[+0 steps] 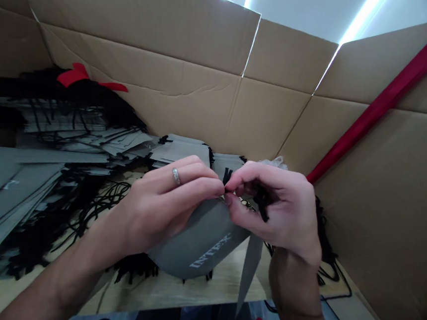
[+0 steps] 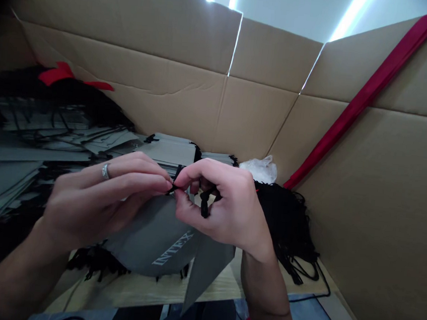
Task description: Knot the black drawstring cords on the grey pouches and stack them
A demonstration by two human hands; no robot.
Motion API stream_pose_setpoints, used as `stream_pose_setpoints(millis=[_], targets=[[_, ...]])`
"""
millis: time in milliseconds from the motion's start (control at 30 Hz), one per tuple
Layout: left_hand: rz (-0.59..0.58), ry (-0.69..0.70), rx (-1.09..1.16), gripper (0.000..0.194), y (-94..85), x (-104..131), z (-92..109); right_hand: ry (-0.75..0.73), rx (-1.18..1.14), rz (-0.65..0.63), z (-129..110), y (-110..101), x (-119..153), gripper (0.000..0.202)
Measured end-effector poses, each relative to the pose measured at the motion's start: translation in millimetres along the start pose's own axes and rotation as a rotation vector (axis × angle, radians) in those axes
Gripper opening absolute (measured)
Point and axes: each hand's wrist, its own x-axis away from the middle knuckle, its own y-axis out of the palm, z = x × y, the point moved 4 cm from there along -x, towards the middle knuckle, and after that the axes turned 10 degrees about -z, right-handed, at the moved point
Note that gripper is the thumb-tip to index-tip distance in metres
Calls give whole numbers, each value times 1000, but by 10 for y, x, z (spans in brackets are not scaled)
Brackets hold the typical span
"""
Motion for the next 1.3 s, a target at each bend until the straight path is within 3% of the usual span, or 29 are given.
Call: stream_pose_setpoints(millis=[233, 433, 600, 767, 1033, 1133, 1300], targets=[[-68, 62, -126, 22, 4, -59, 65, -9, 25, -38, 6, 11, -32, 18], [-121, 23, -48, 30, 46, 23, -38, 4, -86, 3, 20, 70, -54, 20], [-88, -34, 61, 27, 56, 9, -74, 67, -267, -13, 86, 94, -65, 19], [-69, 47, -170, 19, 17, 23, 24, 149, -166, -6, 104, 54, -39, 17], [-15, 163, -362, 7, 21, 34, 197, -8, 151, 24, -50, 72, 0, 14], [34, 129, -319, 6, 19, 34, 182, -90, 165, 41, -67, 61, 13, 16], [131, 3, -95, 20, -27, 51, 87, -201, 34, 53, -40, 56, 25, 23]])
